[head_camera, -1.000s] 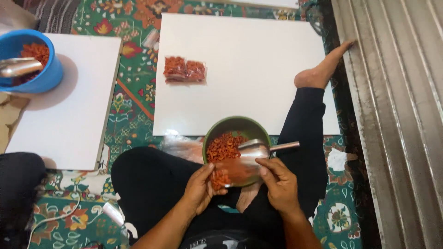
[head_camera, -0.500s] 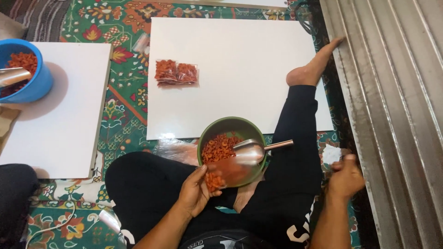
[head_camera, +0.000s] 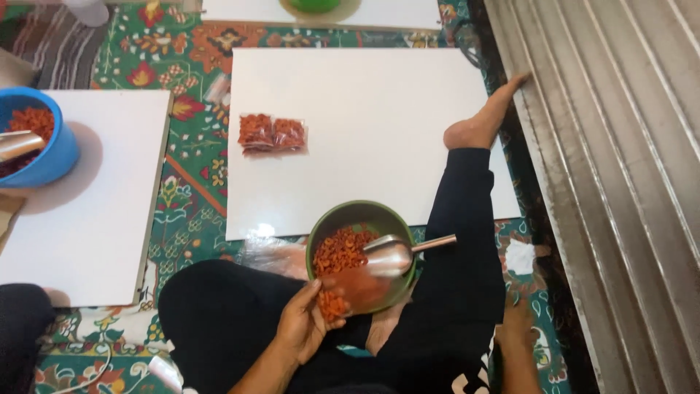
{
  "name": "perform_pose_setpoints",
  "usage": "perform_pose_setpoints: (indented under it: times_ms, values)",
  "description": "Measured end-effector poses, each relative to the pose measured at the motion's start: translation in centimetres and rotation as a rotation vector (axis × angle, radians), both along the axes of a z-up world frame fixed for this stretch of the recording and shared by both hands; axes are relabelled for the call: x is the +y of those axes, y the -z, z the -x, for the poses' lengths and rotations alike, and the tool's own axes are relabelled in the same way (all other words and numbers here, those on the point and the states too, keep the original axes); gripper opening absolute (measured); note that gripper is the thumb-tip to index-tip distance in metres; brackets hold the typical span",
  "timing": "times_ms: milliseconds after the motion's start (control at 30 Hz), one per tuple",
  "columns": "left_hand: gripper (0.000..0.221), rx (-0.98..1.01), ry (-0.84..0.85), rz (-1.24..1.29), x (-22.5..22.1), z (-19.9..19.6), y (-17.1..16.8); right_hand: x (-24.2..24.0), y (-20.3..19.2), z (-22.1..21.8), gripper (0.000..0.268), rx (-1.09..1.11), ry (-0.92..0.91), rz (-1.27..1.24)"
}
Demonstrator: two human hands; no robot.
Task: Packaging small orange snacks into plastic bags using a metal scoop and a bowl.
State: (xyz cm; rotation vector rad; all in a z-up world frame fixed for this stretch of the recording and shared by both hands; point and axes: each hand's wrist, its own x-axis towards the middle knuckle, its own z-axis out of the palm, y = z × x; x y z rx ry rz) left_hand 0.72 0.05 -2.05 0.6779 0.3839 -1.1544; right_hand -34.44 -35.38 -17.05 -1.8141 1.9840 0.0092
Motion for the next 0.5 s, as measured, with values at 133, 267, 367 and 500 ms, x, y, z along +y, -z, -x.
perform_pose_setpoints:
  times_ms: [133, 267, 367, 500]
  values:
    - [0.037, -0.025, 0.012, 0.0, 0.3, 0.4, 0.7, -0.8, -4.3, -2.1, 0.04, 0.355, -0.297, 0.319]
    - [0.037, -0.053, -0.013, 0.005, 0.0, 0.0, 0.7, -2.1, -7.9, -7.5, 0.059, -0.004, -0.278, 0.375]
    - [0.038, -0.042, -0.023, -0.005, 0.2, 0.0, 0.5, -2.7, -11.1, -10.5, 0.07, 0.084, -0.23, 0.226]
    - [0.035, -0.021, -0.052, 0.017, 0.3, -0.1, 0.0, -5.9, -8.2, -9.8, 0.042, 0.22, -0.165, 0.096]
